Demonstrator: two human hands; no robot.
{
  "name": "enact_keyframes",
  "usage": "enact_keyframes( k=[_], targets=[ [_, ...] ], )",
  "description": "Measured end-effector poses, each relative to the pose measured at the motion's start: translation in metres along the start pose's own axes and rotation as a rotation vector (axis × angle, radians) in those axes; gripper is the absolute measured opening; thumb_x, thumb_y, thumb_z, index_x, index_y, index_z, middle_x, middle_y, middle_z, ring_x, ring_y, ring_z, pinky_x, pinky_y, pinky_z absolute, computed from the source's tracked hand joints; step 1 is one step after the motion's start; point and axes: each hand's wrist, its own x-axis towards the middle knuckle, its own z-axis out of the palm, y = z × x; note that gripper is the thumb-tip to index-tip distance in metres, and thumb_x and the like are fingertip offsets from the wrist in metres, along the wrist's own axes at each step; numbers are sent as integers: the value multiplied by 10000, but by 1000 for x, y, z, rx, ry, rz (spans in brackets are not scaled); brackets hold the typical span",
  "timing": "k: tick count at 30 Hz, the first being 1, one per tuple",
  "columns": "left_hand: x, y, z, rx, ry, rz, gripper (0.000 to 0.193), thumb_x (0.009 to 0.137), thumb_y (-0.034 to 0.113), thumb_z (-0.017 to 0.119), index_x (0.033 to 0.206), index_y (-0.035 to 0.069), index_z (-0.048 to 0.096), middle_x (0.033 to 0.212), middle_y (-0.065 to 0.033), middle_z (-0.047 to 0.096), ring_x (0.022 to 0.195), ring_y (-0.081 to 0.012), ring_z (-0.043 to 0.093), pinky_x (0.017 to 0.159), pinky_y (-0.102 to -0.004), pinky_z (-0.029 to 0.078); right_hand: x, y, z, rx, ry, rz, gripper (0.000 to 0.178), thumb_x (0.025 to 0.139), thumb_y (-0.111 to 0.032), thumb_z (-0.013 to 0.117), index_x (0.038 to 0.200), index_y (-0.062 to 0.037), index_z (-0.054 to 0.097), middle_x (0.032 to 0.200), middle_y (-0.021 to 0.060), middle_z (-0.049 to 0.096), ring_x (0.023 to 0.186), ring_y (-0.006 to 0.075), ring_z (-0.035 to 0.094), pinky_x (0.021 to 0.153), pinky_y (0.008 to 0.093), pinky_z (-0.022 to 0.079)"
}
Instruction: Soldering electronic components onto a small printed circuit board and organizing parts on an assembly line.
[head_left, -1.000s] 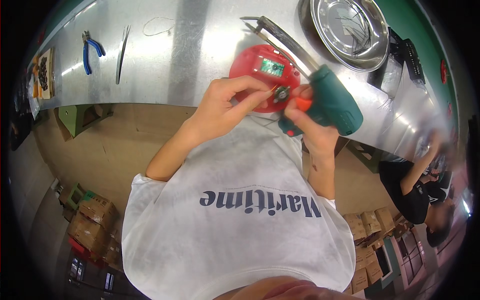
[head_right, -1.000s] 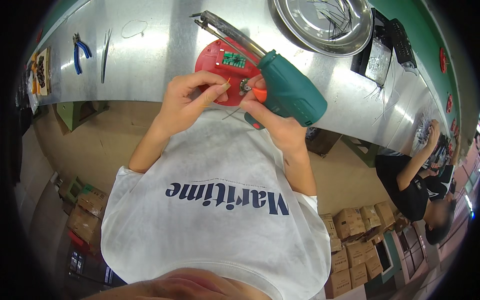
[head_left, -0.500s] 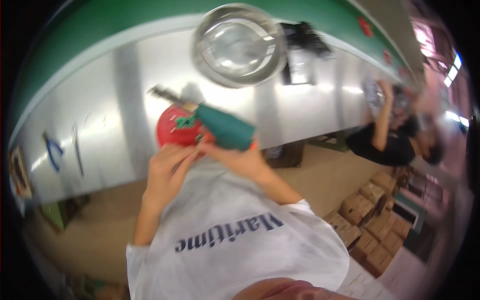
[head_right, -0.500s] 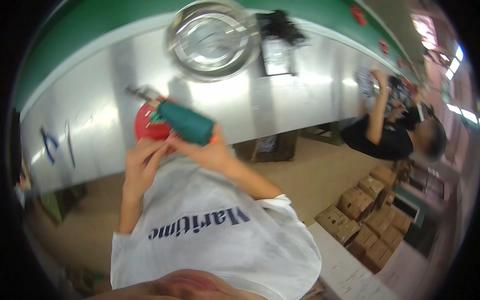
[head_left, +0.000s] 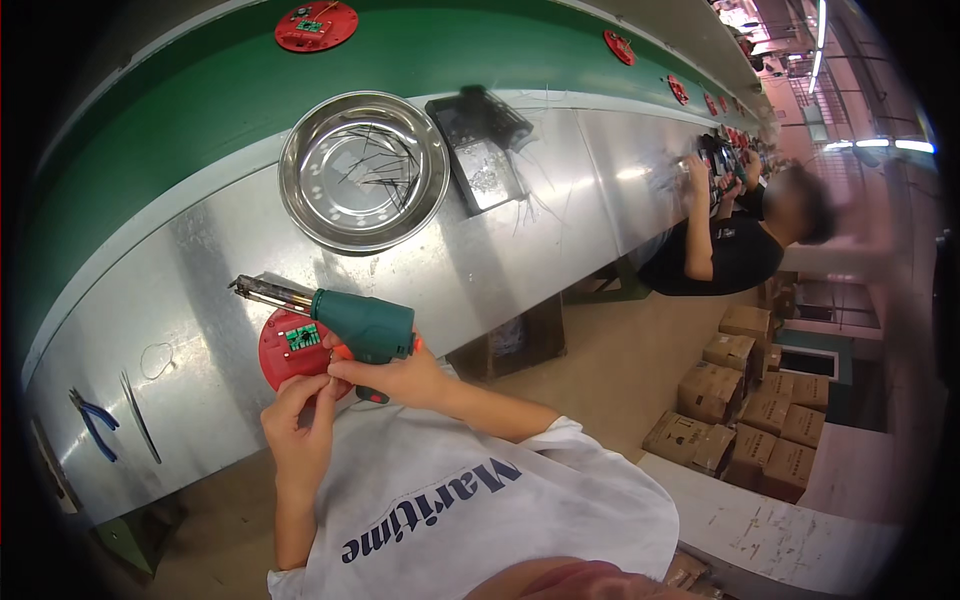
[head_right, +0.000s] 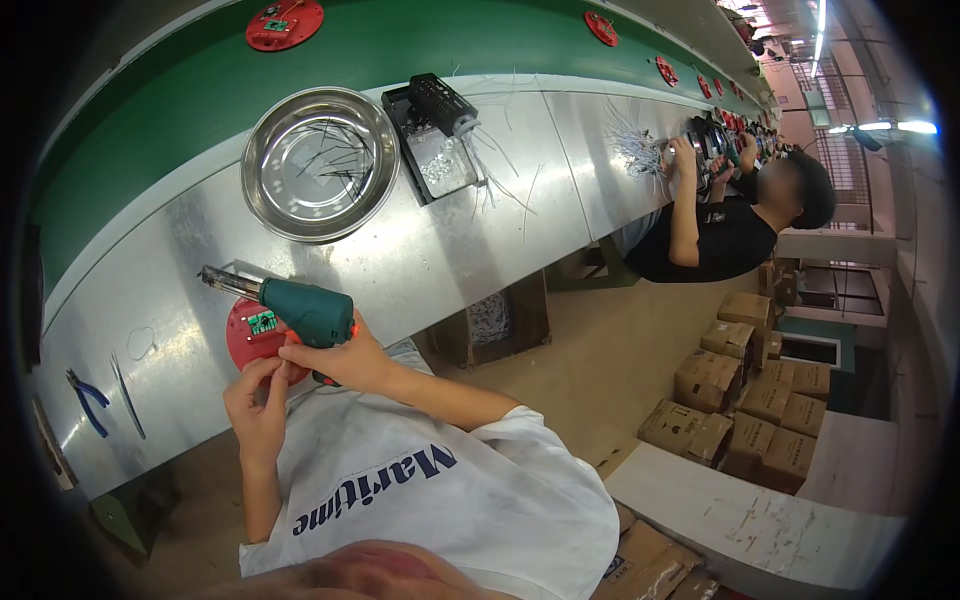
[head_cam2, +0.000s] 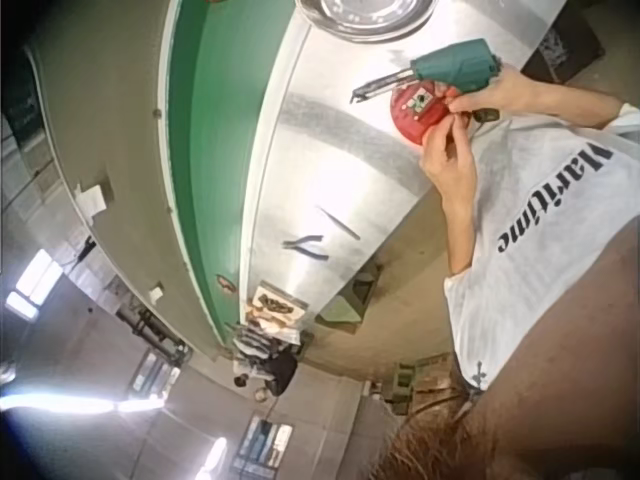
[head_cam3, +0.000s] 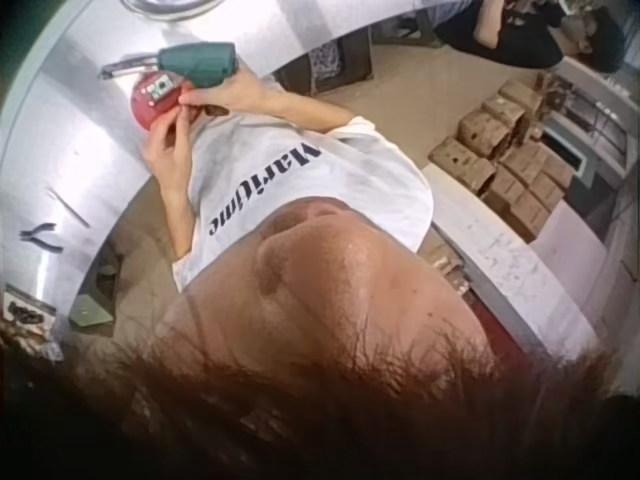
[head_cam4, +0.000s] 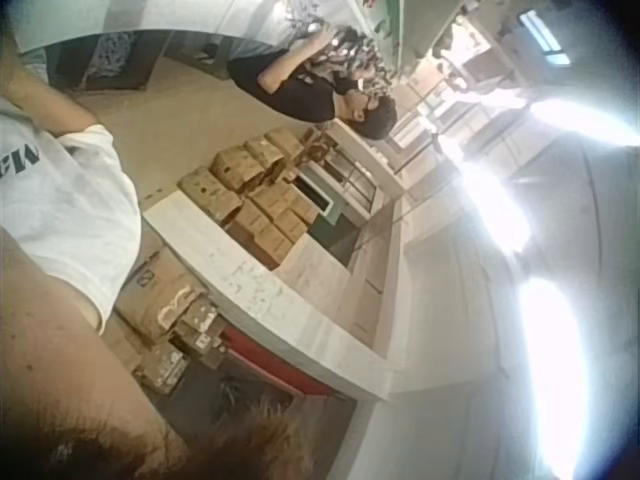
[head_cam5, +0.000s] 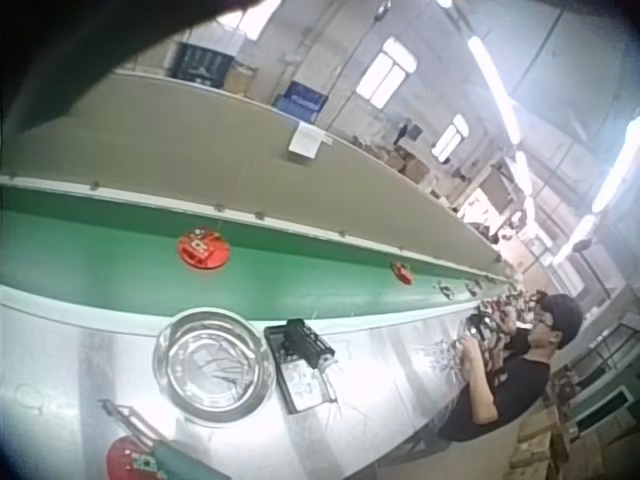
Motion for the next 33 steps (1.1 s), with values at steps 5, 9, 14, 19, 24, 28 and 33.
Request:
enact_keyframes(
  k=[5,9,14,19,24,28,33],
  targets=[
    [-4,-1,0,21,66,32,96,801,-51,654,896,-37,652,794,-119,664,745,-200,636,686,-271,496,0,9,7,60,44,33,326,793,-46,737,1091,-19,608,961,29,659,851,80,619,714,227,533],
    [-6,5,0,23,101,25,123,784,-42,679,902,-12,658,811,-120,659,723,-225,649,656,-293,509,-3,-4,8,157,28,202,355,792,14,698,1130,1,591,1010,63,639,828,111,616,713,245,524],
    [-8,-4,2,-25,35,43,114,830,-58,633,943,-45,641,881,-102,655,781,-159,651,688,-246,520,-2,-1,9,102,66,116,385,763,67,674,1124,-9,565,1042,95,618,831,144,624,686,253,514],
    [-6,1,4,12,43,32,112,803,-78,642,908,-45,664,818,-107,667,761,-174,656,697,-247,518,3,1,3,214,28,164,252,801,35,632,1039,-9,563,1038,117,596,787,168,600,655,264,484],
    [-8,-2,8,-58,152,-17,95,782,23,687,877,34,691,751,-55,686,679,-179,638,719,-285,452,3,1,7,279,14,201,243,806,37,608,1040,-9,559,1049,122,587,799,177,594,662,267,464],
    [-9,-3,3,-31,68,8,103,807,-60,650,909,-47,658,820,-111,667,756,-172,657,672,-247,525,2,-1,10,234,37,207,279,789,60,602,1053,-18,555,1065,117,581,845,179,606,672,263,458],
    [-8,-1,8,-54,151,-3,75,778,23,686,852,34,676,751,-54,685,683,-182,645,702,-288,455,2,-2,11,216,23,194,298,783,67,603,1062,-22,549,1064,117,580,866,178,612,672,261,457]
  ],
)
